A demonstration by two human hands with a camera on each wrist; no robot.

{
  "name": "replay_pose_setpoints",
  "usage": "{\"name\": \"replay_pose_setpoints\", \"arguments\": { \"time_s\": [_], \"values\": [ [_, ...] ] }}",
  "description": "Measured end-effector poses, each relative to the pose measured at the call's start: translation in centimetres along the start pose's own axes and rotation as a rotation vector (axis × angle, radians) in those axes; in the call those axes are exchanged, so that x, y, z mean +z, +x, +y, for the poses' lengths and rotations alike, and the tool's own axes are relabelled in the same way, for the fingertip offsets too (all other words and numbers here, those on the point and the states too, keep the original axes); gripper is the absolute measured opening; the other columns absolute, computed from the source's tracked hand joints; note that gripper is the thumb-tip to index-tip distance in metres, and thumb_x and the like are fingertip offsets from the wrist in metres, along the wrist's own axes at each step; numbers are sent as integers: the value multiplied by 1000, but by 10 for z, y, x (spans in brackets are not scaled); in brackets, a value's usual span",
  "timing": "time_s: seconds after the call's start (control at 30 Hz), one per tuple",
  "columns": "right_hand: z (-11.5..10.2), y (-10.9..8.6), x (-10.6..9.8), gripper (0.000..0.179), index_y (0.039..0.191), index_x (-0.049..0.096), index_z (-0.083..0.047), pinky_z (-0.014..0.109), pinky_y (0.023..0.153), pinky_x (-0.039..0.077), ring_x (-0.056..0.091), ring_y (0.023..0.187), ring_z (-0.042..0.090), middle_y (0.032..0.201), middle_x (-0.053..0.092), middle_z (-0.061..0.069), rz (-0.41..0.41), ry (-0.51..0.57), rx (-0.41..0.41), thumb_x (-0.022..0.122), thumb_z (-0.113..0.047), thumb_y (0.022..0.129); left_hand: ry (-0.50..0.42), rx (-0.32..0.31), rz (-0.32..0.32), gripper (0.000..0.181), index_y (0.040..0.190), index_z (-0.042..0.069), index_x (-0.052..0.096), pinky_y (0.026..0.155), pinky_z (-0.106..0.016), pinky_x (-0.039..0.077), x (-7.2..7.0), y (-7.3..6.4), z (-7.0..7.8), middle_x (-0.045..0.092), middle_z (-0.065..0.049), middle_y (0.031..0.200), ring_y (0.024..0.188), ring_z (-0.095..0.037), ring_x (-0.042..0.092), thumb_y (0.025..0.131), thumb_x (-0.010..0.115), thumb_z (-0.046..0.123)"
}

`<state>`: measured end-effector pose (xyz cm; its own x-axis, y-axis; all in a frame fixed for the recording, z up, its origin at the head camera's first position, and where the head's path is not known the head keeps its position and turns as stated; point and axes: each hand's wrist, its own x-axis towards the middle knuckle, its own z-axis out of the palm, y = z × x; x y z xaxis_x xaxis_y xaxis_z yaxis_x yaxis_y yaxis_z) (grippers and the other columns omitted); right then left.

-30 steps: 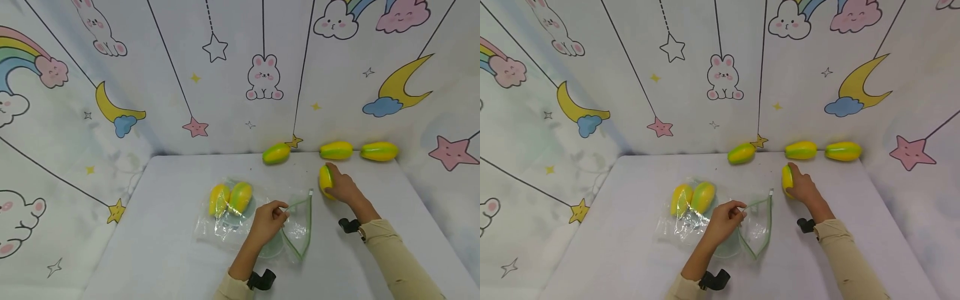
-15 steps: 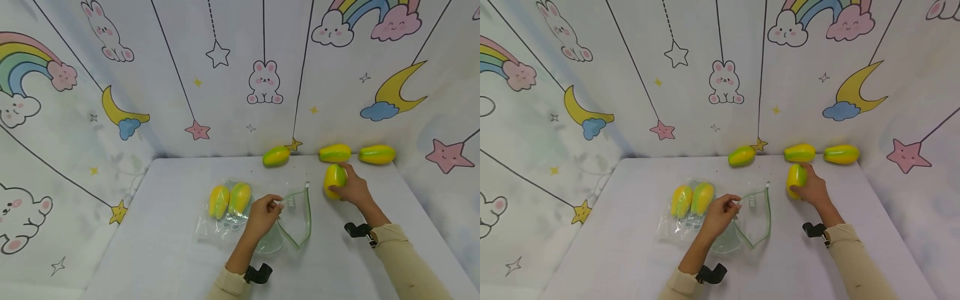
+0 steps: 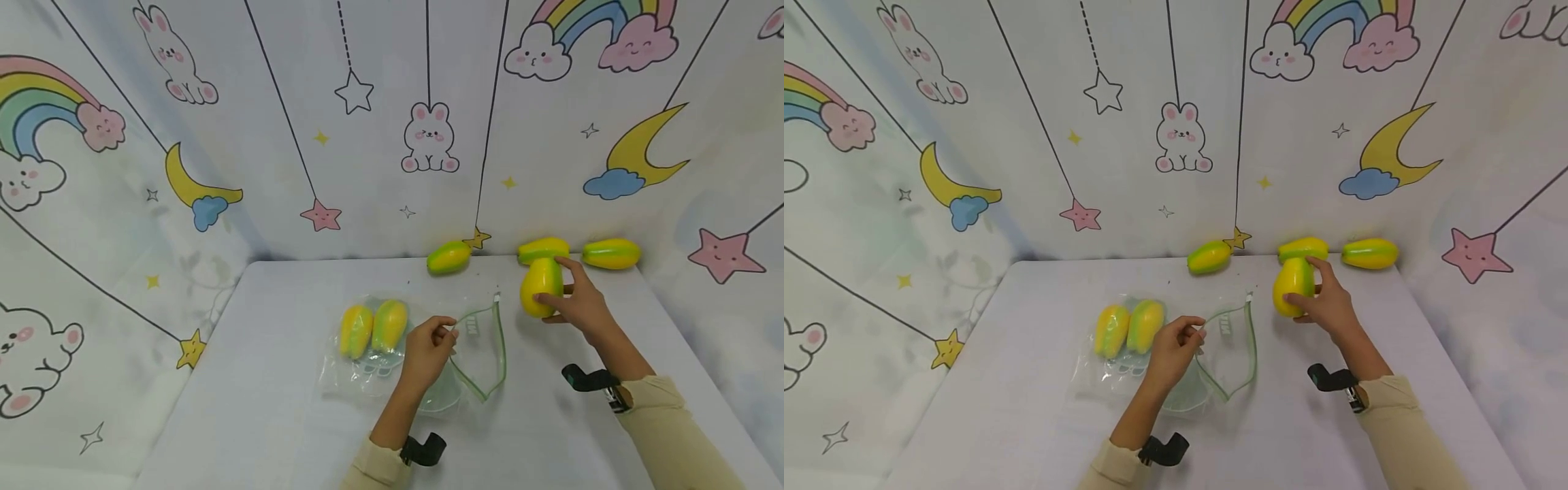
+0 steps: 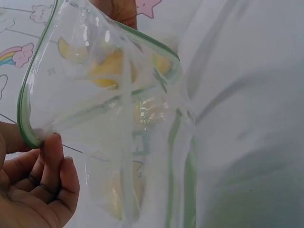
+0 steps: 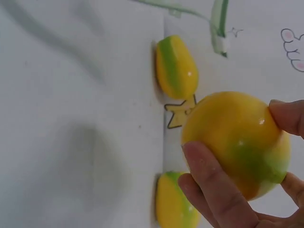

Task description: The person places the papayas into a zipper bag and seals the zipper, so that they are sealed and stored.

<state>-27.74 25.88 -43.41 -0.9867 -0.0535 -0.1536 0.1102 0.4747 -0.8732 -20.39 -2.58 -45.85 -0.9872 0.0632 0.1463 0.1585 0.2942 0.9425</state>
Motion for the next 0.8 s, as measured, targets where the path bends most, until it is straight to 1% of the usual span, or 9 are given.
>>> {"name": "replay_pose_setpoints", "arguments": {
  "time_s": [0.07, 0.2, 0.37, 0.5, 0.73, 0.8],
  "values": [
    [-3, -3, 1, 100, 158, -1, -21, 39, 68, 60, 67, 94, 41, 138, 29, 43, -6, 31, -5, 72, -28, 90, 1, -1, 2, 17, 107, 3, 70, 51, -19, 48, 0, 0, -1, 67, -4, 76, 57, -2, 56, 93, 66, 11],
    [-9, -8, 4, 99, 158, -2, -24, 40, 69, 60, 68, 93, 36, 138, 30, 43, -23, 75, -6, 71, -28, 91, -10, -9, -5, 17, 108, 4, 70, 51, -19, 48, 1, -1, -2, 66, -3, 76, 57, -2, 56, 93, 65, 11],
    [-16, -14, 7, 99, 158, -1, -26, 41, 71, 60, 68, 93, 37, 139, 31, 42, -40, 83, 1, 72, -28, 90, -6, -16, -8, 17, 108, 5, 70, 51, -18, 46, 2, -2, -1, 66, -2, 76, 57, -2, 56, 93, 65, 11],
    [-22, -20, 10, 100, 158, 0, -27, 42, 72, 60, 69, 93, 37, 141, 31, 40, -60, 100, 0, 73, -28, 89, -2, -6, -5, 17, 108, 5, 70, 51, -19, 47, 2, -3, 1, 67, -3, 77, 57, -1, 55, 93, 65, 12],
    [-27, -33, 16, 98, 158, 2, -29, 45, 73, 59, 69, 90, 32, 140, 32, 40, -104, 134, -33, 73, -24, 90, -7, -14, -13, 19, 109, 3, 69, 51, -19, 47, 5, -3, 0, 67, -3, 77, 57, -1, 57, 93, 65, 12],
    [-28, -37, 17, 98, 157, 2, -28, 45, 73, 59, 69, 90, 32, 139, 32, 40, -116, 146, -39, 72, -23, 90, -10, -1, -13, 18, 109, 3, 69, 51, -19, 48, 6, -3, 0, 67, -4, 77, 57, -1, 57, 93, 65, 11]
  ]
}}
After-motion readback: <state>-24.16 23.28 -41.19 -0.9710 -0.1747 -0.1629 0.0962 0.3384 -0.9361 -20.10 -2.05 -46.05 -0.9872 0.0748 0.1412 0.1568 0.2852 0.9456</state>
